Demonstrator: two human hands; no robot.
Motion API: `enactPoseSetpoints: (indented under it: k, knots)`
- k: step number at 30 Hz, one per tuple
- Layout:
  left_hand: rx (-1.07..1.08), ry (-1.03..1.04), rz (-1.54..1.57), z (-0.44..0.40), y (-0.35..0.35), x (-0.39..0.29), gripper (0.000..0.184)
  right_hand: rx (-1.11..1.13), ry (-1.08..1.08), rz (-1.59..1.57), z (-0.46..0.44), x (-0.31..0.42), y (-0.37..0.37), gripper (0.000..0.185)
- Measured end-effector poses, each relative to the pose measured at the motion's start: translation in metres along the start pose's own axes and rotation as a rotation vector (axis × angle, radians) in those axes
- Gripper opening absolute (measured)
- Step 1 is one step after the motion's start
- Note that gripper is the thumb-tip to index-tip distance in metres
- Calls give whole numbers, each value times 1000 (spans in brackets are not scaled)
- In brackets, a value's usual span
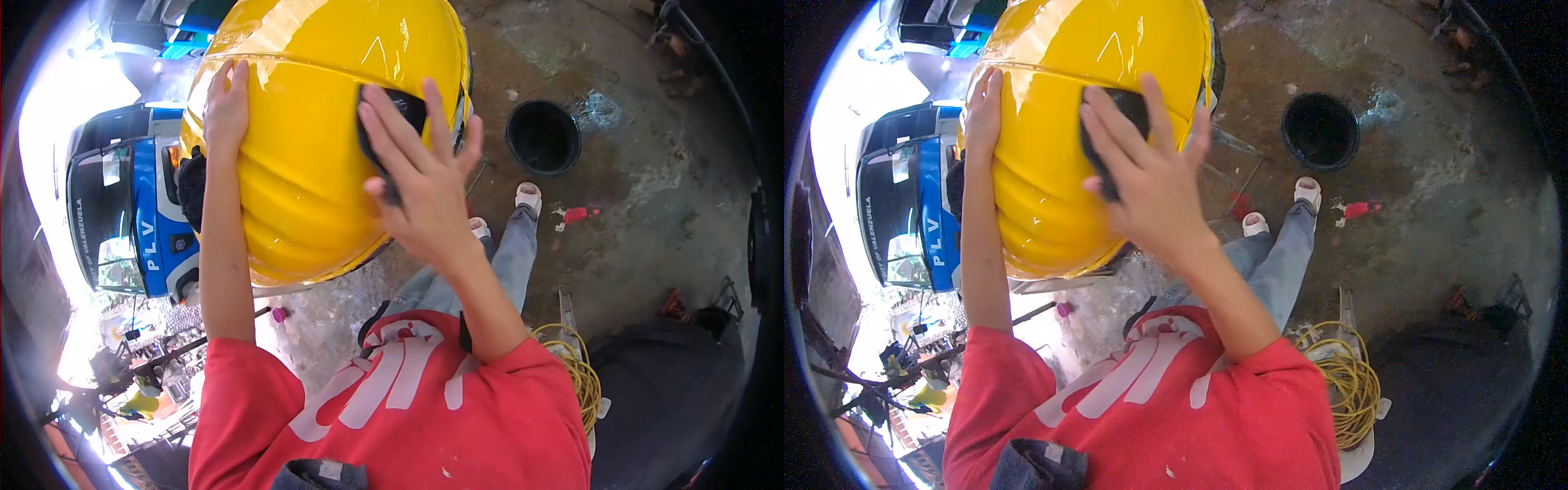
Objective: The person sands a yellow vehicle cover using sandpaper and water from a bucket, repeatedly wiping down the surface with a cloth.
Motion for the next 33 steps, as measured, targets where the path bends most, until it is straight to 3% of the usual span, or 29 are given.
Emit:
enactPoseSetpoints:
  k: [3, 5, 7, 9, 14, 18, 23, 30, 33]
  knots:
    - [0, 10, 26, -4, 3, 5, 65, -52, 71, 40, 22, -35, -9, 53]
    - [0, 9, 40, -4, 4, 6, 65, -135, 130, -119, 29, -46, -22, 56]
    - [3, 4, 46, -2, 3, 9, 64, -141, 95, -88, 20, -30, -21, 53]
    - [0, 14, 30, -3, 5, 11, 64, -48, 2, -26, 10, -11, -6, 53]
    - [-2, 3, 2, 2, 1, -3, 65, -33, 35, -40, 22, -17, 5, 54]
    - [3, -31, 4, 3, 5, 5, 64, 83, -66, 53, -23, 25, -6, 53]
    - [-25, -39, -13, 5, 5, 5, 63, 109, -13, 143, -1, 17, -15, 54]
    - [-100, -8, -33, 13, 5, 2, 60, 122, -131, 281, -56, 80, 17, 63]
    - [-156, -5, -93, 17, 1, -6, 56, 176, -96, 282, -46, 79, -6, 64]
Point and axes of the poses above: each hand's wrist, its own z-axis away from the middle knuckle, its own y-axis out of the palm, x = y × z, the point moved 7 cm from there along -z, towards the middle knuckle, and after that the axes turned 12 degrees about y, right-handed, at the moved point
